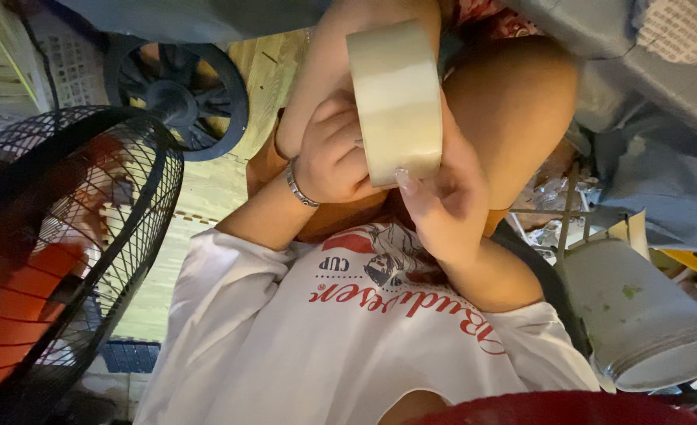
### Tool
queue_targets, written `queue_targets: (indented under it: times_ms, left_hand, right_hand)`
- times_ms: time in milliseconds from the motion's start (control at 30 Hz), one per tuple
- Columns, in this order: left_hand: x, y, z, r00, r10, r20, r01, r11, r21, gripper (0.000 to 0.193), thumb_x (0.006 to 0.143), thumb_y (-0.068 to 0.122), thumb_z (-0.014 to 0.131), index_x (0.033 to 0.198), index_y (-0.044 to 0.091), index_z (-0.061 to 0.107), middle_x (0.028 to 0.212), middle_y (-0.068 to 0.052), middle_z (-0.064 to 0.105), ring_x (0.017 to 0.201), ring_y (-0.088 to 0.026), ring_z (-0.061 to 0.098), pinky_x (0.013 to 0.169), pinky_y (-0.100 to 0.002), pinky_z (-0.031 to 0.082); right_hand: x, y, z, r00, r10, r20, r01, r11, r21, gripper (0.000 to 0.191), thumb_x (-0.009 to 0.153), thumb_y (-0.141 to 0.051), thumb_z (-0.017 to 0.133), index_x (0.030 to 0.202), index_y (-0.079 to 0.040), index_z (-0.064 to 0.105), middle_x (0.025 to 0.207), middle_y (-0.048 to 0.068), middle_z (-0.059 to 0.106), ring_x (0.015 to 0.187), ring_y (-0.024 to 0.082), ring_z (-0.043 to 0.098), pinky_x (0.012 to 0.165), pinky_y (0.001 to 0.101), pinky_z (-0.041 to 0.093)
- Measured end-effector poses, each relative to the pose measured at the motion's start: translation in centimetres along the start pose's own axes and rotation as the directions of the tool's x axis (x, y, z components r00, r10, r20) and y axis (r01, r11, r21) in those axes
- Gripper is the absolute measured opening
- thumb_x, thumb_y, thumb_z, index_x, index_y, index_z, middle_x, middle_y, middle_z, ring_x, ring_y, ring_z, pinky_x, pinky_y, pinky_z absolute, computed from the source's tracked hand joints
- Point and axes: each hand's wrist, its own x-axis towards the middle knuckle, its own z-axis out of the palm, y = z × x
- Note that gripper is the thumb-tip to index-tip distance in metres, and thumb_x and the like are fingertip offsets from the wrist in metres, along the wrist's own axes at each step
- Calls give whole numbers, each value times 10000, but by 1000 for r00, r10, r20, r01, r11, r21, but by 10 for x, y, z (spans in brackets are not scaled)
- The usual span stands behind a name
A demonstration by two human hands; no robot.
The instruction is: The person sits on the floor and crumples and rolls newspaper sheets into tight balls, then wraps newspaper around cups and secures them with clear tape, cutting pieces of tape with scissors and placing the finished newspaper-wrapped items on the work table with many similar pieces.
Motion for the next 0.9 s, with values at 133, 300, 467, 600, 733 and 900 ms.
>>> queue_targets:
  times_ms: [133,300,467,600,733,900]
  left_hand:
    - [-3,-2,-1,1000,31,-1,-31,999,19,462,876,250,810,1260,13,712,1301,-148,694,1277,-322,644,1167,-487,401]
    - [-9,-5,0,1000,12,-2,-12,998,54,477,911,276,801,1292,8,702,1348,-175,673,1328,-348,607,1195,-488,377]
    - [-17,-11,1,998,27,48,-29,998,52,463,905,318,842,1244,29,717,1282,-142,701,1236,-328,657,1151,-477,405]
    - [-16,-14,0,996,69,54,-71,996,49,484,897,347,880,1218,26,713,1231,-129,712,1181,-323,673,1128,-479,419]
    - [-10,-9,-3,999,30,24,-31,997,66,512,879,318,844,1269,19,701,1298,-162,698,1266,-350,652,1169,-472,403]
    - [-4,-4,-4,999,20,35,-22,999,42,500,926,369,850,1275,37,714,1307,-129,701,1288,-319,648,1182,-437,391]
  right_hand:
    - [0,7,-1,1000,-23,0,23,998,-59,640,1071,69,518,1647,54,241,1678,122,342,1514,165,337,1285,313,249]
    - [0,16,0,999,-51,-14,51,997,-54,633,1065,78,534,1637,52,265,1687,121,345,1513,164,344,1284,316,257]
    - [-1,17,0,999,-40,-3,40,998,-57,644,1062,68,524,1647,44,256,1640,106,360,1480,148,375,1265,302,276]
    - [1,18,0,998,-63,16,64,996,-58,624,1091,67,522,1647,38,241,1672,104,370,1477,141,383,1264,298,286]
    - [4,19,-3,999,-47,24,48,997,-60,625,1093,63,527,1648,47,240,1670,116,364,1464,144,388,1256,296,287]
    - [3,19,-7,997,-75,-4,74,996,-51,561,1121,3,528,1629,58,296,1682,133,366,1460,158,414,1247,313,319]
